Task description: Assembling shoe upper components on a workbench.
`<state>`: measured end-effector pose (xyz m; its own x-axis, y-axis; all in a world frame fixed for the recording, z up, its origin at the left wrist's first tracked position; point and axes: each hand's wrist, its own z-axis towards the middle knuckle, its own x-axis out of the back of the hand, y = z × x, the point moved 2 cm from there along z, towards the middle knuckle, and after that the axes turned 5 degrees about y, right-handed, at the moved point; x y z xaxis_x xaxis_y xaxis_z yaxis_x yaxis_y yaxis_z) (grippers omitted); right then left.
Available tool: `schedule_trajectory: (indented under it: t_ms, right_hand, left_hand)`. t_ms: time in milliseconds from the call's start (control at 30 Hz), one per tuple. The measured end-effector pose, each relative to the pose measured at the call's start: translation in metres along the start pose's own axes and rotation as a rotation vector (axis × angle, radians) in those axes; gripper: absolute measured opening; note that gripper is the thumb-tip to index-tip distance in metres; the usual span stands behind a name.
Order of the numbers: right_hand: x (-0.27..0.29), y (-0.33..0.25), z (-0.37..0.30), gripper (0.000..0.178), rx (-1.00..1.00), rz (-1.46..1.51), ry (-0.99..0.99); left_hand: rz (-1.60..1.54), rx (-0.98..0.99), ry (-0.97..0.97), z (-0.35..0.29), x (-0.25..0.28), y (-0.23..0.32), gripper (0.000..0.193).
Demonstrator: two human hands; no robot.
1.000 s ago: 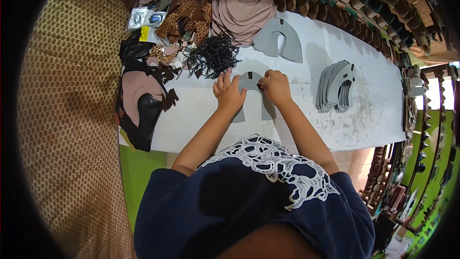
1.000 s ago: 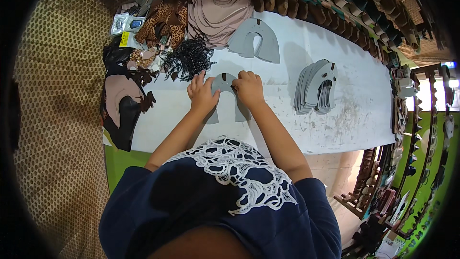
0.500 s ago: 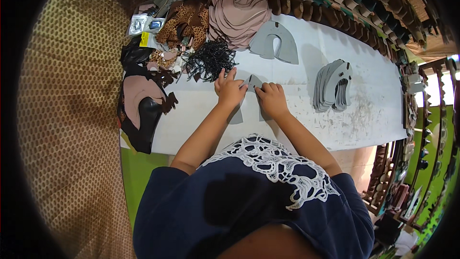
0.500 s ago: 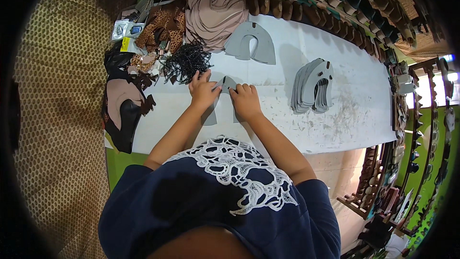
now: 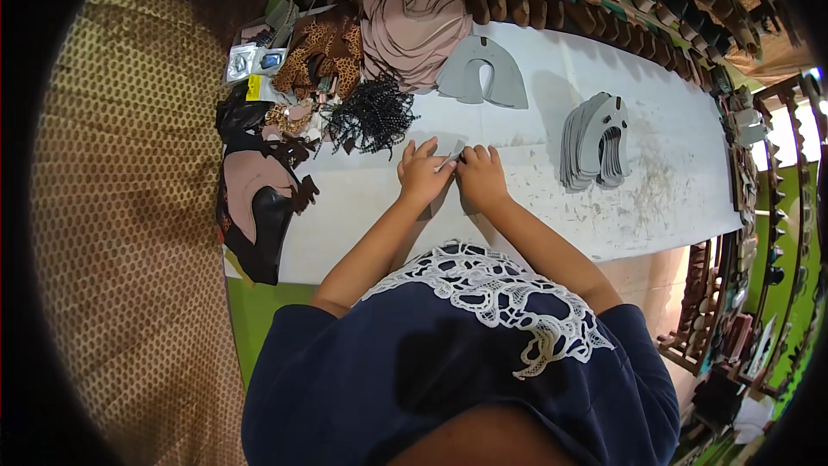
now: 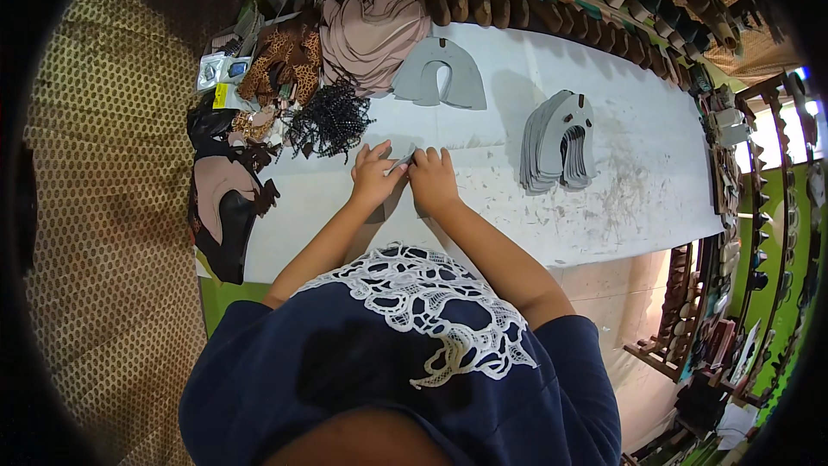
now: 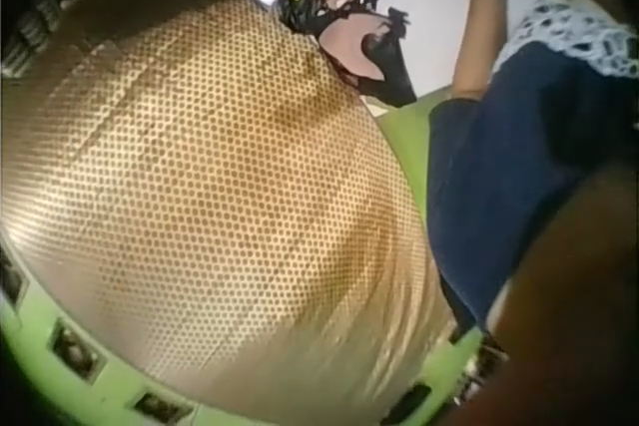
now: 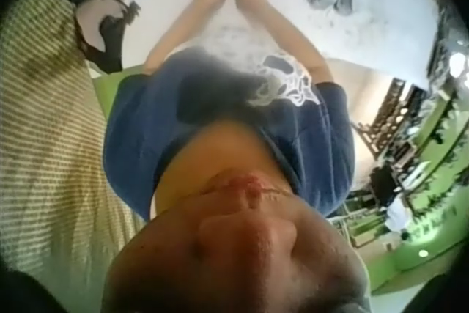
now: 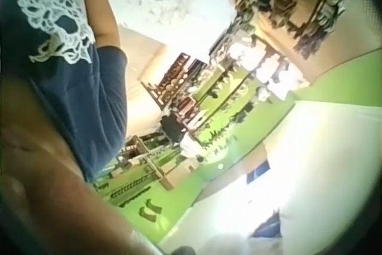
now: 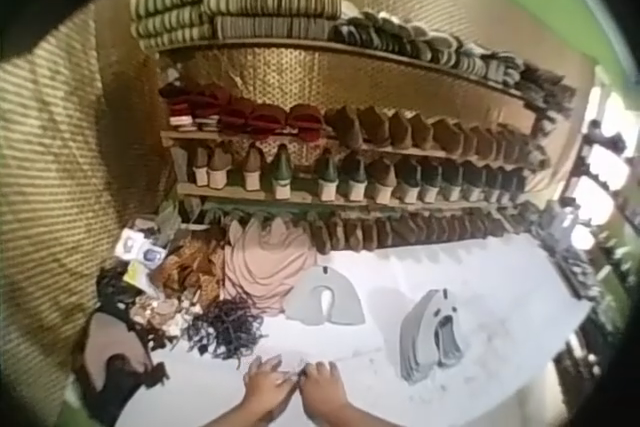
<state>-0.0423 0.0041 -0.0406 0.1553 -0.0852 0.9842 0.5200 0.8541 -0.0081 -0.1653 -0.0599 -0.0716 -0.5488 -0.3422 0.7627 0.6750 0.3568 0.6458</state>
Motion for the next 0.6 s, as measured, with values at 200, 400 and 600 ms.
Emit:
schedule_trajectory:
  t_ms: [200,400,600]
  right_hand:
    - [-0.014,0.017,-0.021,0.019,-0.128,0.242,0.208]
    - [-0.013,0.025,-0.023,0.025,-0.106,0.266,0.153]
    - [-0.007,0.025,-0.037,0.026,-0.095,0.377,0.248]
  left_hand:
    - [0.155,-0.059,-0.010,-0.012,-0.003,0.010,0.037]
    - [0.168,-0.095,-0.033,-0.017,-0.002,0.012,0.041]
    - [0.076,-0.045,-0.109,-0.009,0.004,0.013,0.039]
